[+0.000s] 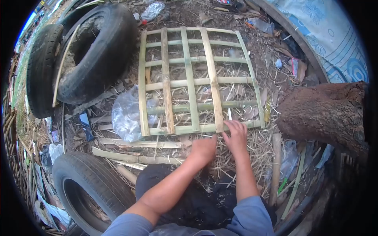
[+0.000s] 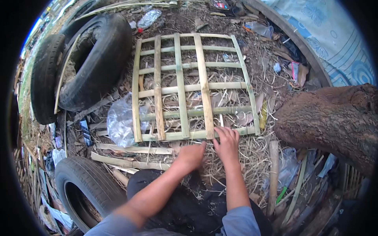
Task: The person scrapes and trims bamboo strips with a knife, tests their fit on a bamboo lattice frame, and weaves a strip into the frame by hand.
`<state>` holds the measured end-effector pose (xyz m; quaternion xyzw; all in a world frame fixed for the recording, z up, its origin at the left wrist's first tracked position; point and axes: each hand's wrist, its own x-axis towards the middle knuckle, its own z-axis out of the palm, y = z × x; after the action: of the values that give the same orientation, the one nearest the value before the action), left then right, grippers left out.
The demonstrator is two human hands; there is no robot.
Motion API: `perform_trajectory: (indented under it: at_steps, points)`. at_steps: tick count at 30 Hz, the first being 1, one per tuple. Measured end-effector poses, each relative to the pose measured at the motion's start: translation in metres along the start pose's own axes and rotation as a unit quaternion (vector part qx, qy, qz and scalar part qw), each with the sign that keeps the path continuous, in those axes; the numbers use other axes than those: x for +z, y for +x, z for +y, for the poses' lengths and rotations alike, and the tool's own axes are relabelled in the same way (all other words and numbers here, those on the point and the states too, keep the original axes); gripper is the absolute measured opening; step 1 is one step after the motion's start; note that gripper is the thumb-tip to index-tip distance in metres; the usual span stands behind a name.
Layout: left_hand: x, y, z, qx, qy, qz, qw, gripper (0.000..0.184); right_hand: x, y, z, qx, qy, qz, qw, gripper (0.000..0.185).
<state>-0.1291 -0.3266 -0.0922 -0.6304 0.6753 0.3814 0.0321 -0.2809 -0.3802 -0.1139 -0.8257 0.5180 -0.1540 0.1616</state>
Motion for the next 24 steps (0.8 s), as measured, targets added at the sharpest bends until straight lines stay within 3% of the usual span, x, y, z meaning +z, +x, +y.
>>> perform_trajectory:
  at_steps: [5, 11, 13, 24]
  points:
    - [-0.002, 0.003, -0.002, -0.003, -0.016, 0.079, 0.997, 0.042, 0.003, 0.0, 0.004, 0.011, 0.0, -0.012, 1.0, 0.041]
    - [-0.007, 0.009, -0.003, -0.075, -0.017, 0.129, 0.989, 0.047, 0.001, 0.002, 0.002, 0.013, 0.005, -0.02, 1.0, 0.039]
    - [-0.002, 0.011, -0.007, -0.043, 0.01, 0.164, 0.985, 0.035, 0.0, 0.004, 0.002, 0.005, 0.005, -0.01, 1.0, 0.038]
    - [0.002, 0.021, -0.012, -0.054, 0.008, 0.194, 0.979, 0.029, -0.004, 0.008, 0.003, 0.008, 0.01, -0.022, 1.0, 0.037]
